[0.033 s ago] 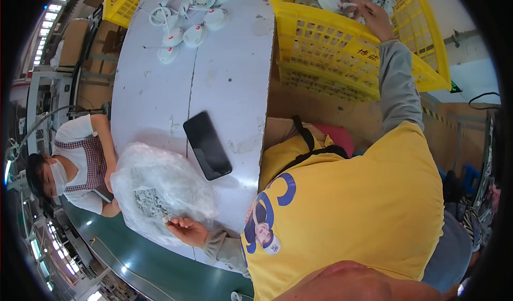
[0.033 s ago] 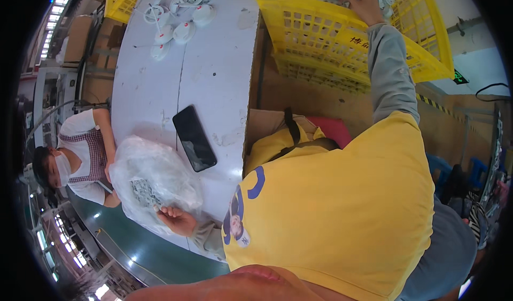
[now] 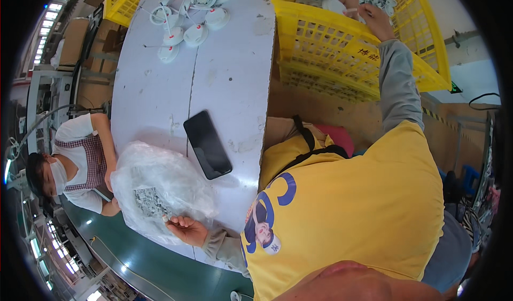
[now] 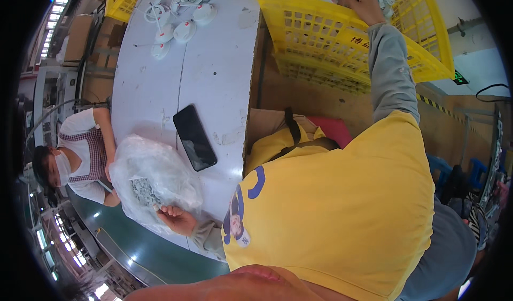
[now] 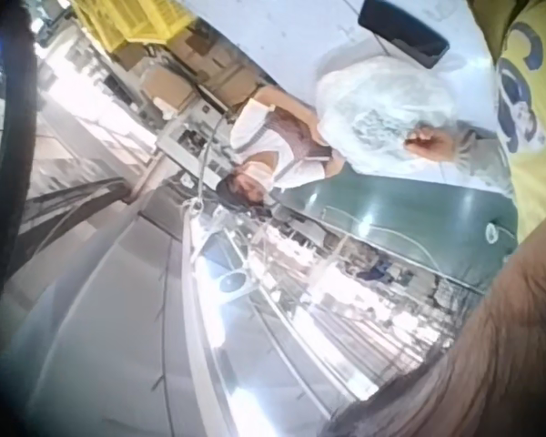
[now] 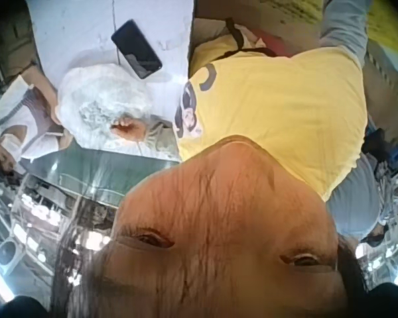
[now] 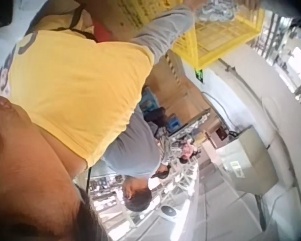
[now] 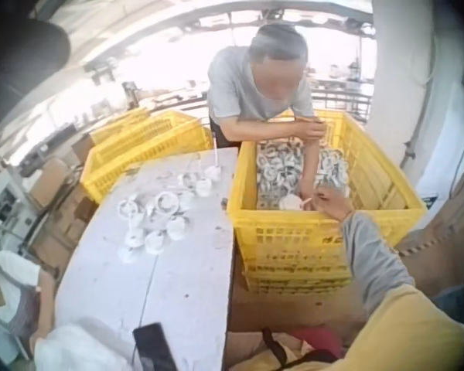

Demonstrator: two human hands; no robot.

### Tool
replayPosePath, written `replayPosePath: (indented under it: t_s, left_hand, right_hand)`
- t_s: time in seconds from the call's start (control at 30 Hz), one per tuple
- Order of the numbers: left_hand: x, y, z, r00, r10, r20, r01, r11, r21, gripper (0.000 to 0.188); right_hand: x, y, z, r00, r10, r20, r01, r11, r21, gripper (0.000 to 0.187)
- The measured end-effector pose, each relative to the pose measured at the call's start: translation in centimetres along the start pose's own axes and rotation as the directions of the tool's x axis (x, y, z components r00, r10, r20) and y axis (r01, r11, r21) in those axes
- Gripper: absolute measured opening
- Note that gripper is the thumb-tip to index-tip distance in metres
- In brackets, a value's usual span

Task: The person assembles circular LED light fixtures by taking plastic clips from a bag, attaching them onto the light housings by hand, and placing the assembled units onto the work surface.

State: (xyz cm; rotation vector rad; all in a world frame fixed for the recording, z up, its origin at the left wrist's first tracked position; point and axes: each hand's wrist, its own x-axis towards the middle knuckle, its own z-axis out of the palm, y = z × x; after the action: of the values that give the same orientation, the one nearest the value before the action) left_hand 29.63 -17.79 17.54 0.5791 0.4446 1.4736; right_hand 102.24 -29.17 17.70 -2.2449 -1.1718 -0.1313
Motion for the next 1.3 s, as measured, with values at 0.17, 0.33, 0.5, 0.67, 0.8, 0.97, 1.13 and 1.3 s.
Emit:
replayPosePath:
  t_s: [0.17,0.33,0.5,0.67,0.8,0.97,1.13,1.3]
  left_hand:
    - [-0.3,-0.3,1.1,0.998,0.043,-0.048,-0.039,0.996,0.075,0.029]
    - [-0.2,-0.5,1.7,0.996,0.067,-0.056,-0.059,0.989,0.135,0.029]
    - [-0.2,-0.5,2.1,0.995,0.062,-0.078,-0.044,0.977,0.210,0.028]
    - [-0.3,-0.5,2.4,0.992,0.069,-0.106,-0.040,0.968,0.249,0.029]
    - [-0.4,-0.5,2.4,0.991,0.071,-0.115,-0.038,0.963,0.268,0.028]
    - [-0.2,-0.6,2.7,0.992,0.063,-0.105,-0.037,0.971,0.237,0.025]
    - [-0.3,-0.7,2.7,0.985,0.071,-0.156,-0.025,0.960,0.279,0.025]
    - [-0.7,-0.6,2.8,0.985,0.086,-0.147,-0.033,0.942,0.335,0.024]
  right_hand:
    - [1.0,0.6,1.4,0.985,-0.020,0.174,0.026,0.999,-0.033,0.031]
    - [1.1,0.9,1.2,0.973,-0.075,0.217,0.053,0.993,0.109,0.027]
    - [1.3,-0.2,0.7,0.948,0.011,0.317,-0.066,0.984,0.163,0.024]
    - [1.4,-1.1,0.3,0.923,0.126,0.365,-0.180,0.977,0.117,0.026]
    - [1.3,-1.3,0.4,0.906,0.199,0.374,-0.256,0.960,0.109,0.026]
    - [1.1,1.0,1.3,0.965,0.162,0.206,-0.166,0.986,0.001,0.032]
    - [0.3,-3.2,-0.4,0.936,0.282,0.210,-0.254,0.956,-0.148,0.034]
    - [0.3,-2.8,0.3,0.962,0.224,0.155,-0.205,0.971,-0.126,0.033]
